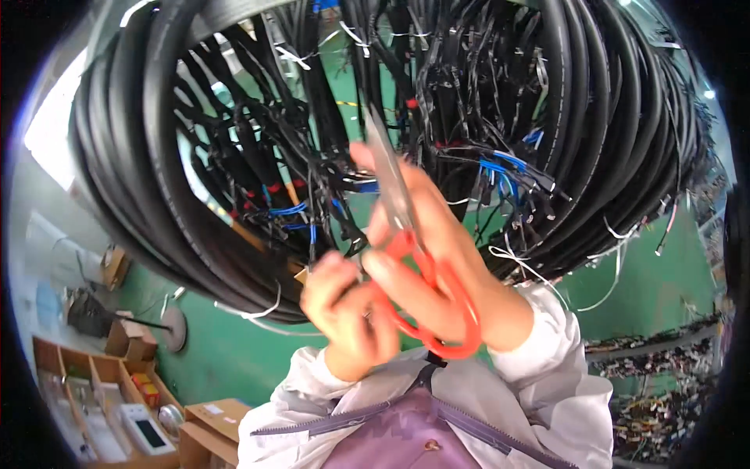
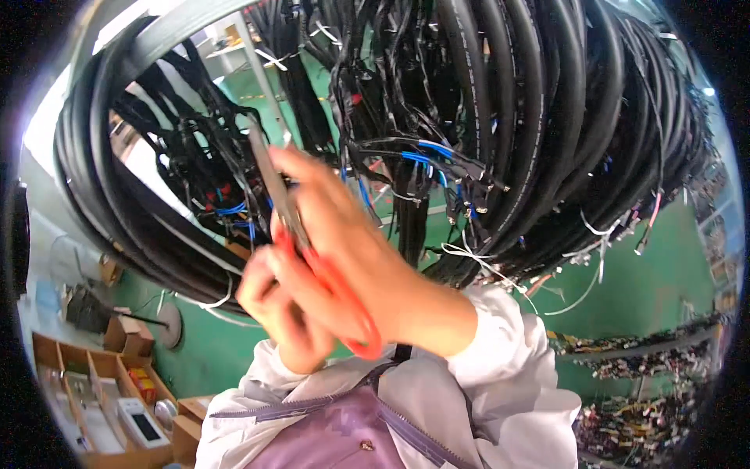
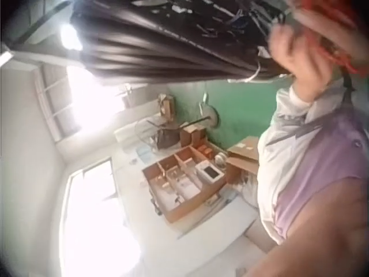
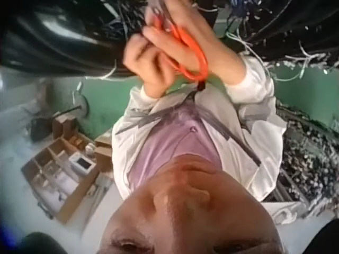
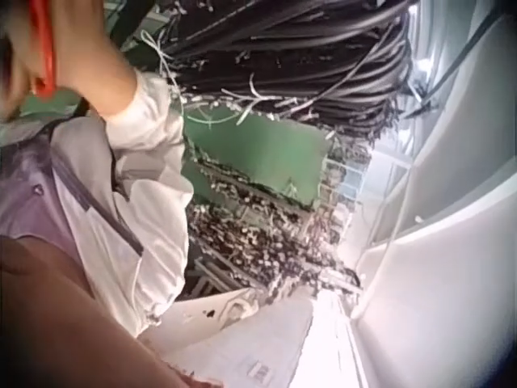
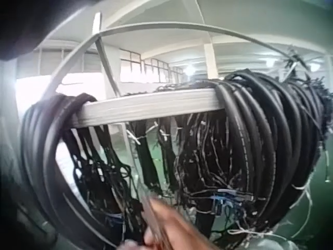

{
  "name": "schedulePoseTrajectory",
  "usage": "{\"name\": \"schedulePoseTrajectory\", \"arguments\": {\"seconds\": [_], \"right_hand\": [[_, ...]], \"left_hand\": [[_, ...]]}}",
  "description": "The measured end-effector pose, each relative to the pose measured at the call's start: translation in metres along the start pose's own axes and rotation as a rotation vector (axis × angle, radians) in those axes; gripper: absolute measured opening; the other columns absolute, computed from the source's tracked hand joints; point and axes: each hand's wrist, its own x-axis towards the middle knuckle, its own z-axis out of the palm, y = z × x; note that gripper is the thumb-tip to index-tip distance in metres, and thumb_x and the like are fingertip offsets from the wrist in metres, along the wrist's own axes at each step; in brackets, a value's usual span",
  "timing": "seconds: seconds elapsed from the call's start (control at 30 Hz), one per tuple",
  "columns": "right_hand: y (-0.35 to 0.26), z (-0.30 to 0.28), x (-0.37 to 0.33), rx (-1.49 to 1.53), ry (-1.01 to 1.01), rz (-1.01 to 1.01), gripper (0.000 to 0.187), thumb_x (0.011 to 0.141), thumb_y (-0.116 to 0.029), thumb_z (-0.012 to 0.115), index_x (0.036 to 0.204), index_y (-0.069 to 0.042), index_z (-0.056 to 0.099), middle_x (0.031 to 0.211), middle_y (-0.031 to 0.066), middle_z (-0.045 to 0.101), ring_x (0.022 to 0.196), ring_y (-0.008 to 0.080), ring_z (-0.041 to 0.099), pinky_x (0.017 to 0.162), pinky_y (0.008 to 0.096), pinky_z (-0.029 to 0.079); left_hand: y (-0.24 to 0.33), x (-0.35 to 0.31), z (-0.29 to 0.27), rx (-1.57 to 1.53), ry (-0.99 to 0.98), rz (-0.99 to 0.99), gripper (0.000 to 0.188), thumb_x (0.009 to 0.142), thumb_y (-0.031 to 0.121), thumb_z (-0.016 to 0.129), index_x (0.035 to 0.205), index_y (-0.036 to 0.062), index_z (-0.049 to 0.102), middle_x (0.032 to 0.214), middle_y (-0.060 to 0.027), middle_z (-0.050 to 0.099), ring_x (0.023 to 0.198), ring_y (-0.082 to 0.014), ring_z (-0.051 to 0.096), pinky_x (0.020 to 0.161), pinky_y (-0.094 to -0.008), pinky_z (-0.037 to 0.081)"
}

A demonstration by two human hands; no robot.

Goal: Use a wire stripper to process cable ends on large wire bundles in a factory environment.

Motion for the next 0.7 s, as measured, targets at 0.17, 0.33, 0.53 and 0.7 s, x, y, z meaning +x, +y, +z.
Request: {"name": "schedulePoseTrajectory", "arguments": {"seconds": [0.17,0.33,0.53,0.7], "right_hand": [[0.046,0.003,0.022,-0.090,0.007,0.011,0.051,0.082,-0.006,0.053,0.127,0.008,0.033,0.103,0.0184,0.050,0.096,0.0296,0.048,0.088,0.0380,0.038],[0.066,-0.011,0.031,0.002,-0.182,-0.049,0.038,0.084,-0.010,0.054,0.118,0.001,0.042,0.090,0.0177,0.060,0.082,0.0326,0.060,0.072,0.0376,0.047],[0.054,-0.032,0.022,0.327,-0.357,0.222,0.041,0.088,-0.010,0.048,0.127,0.000,0.041,0.115,0.0121,0.055,0.104,0.0201,0.054,0.090,0.0318,0.041],[0.034,-0.040,0.013,0.585,-0.407,0.410,0.048,0.084,-0.014,0.053,0.129,0.001,0.043,0.117,0.0092,0.054,0.092,0.0177,0.058,0.083,0.0297,0.043]], "left_hand": [[0.017,0.050,-0.023,0.153,-0.060,-0.195,0.044,0.083,-0.002,0.042,0.126,-0.0067,0.032,0.139,-0.0261,0.027,0.130,-0.0361,0.027,0.107,-0.0418,0.018],[0.000,0.072,-0.014,0.389,-0.233,-0.255,0.047,0.082,-0.005,0.045,0.128,-0.0036,0.036,0.125,-0.0233,0.044,0.120,-0.0385,0.040,0.104,-0.0424,0.026],[-0.007,0.070,-0.026,0.196,-0.196,-0.384,0.035,0.085,-0.003,0.046,0.119,0.0041,0.047,0.097,-0.0150,0.055,0.092,-0.0297,0.050,0.087,-0.0365,0.038],[0.002,0.070,-0.036,-0.081,-0.167,-0.531,0.027,0.090,-0.003,0.041,0.116,0.0027,0.047,0.096,-0.0076,0.054,0.081,-0.0147,0.050,0.074,-0.0247,0.042]]}}
